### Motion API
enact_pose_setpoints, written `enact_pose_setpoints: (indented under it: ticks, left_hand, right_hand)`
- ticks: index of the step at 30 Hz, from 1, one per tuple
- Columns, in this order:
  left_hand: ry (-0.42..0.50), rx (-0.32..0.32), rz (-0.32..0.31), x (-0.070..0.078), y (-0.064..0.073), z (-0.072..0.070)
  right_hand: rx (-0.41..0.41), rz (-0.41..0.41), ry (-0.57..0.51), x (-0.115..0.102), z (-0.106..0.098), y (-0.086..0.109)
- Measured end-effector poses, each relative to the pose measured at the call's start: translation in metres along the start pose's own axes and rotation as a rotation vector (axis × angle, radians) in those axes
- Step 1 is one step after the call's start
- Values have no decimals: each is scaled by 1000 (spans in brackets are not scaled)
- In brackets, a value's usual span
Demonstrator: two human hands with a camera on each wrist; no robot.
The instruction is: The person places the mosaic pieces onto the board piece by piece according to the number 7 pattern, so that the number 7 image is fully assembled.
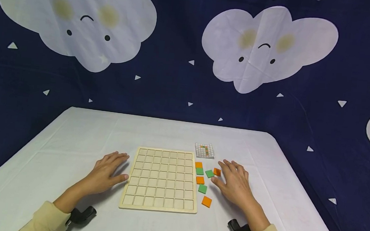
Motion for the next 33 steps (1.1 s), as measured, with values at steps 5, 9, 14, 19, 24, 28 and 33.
enact_pose_setpoints:
  ticks: [5,9,14,19,24,28,33]
  left_hand:
    - [38,-5,5,0,-1,2]
    - [76,-17,8,0,-3,4]
    - [119,-38,9,-1,-5,7]
    - [175,-55,13,-2,-7,11]
    - [238,-62,19,-4,-9,14]
    - [284,-64,21,-5,-12,16]
    - [327,-72,9,-9,-14,19]
  right_hand:
    - [-7,-12,-12,1,2,-1]
    - [-8,-21,-22,1,2,-2]
    - [-8,-22,-29,2,2,-4]
    - [-15,-17,-39,3,3,-5]
    - [-23,-15,-57,5,4,-7]
    - [-27,-11,-72,7,4,-8]
    - [-25,-9,-76,7,5,-8]
Point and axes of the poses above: each hand's wrist, its own y-axis away from the middle knuckle, its own z-axis out of the palm, x = y × z, the point moved 9 cm from there along -y, towards the middle knuckle, and after that the axes turned 7 degrees about z, right-handed, at the moved point
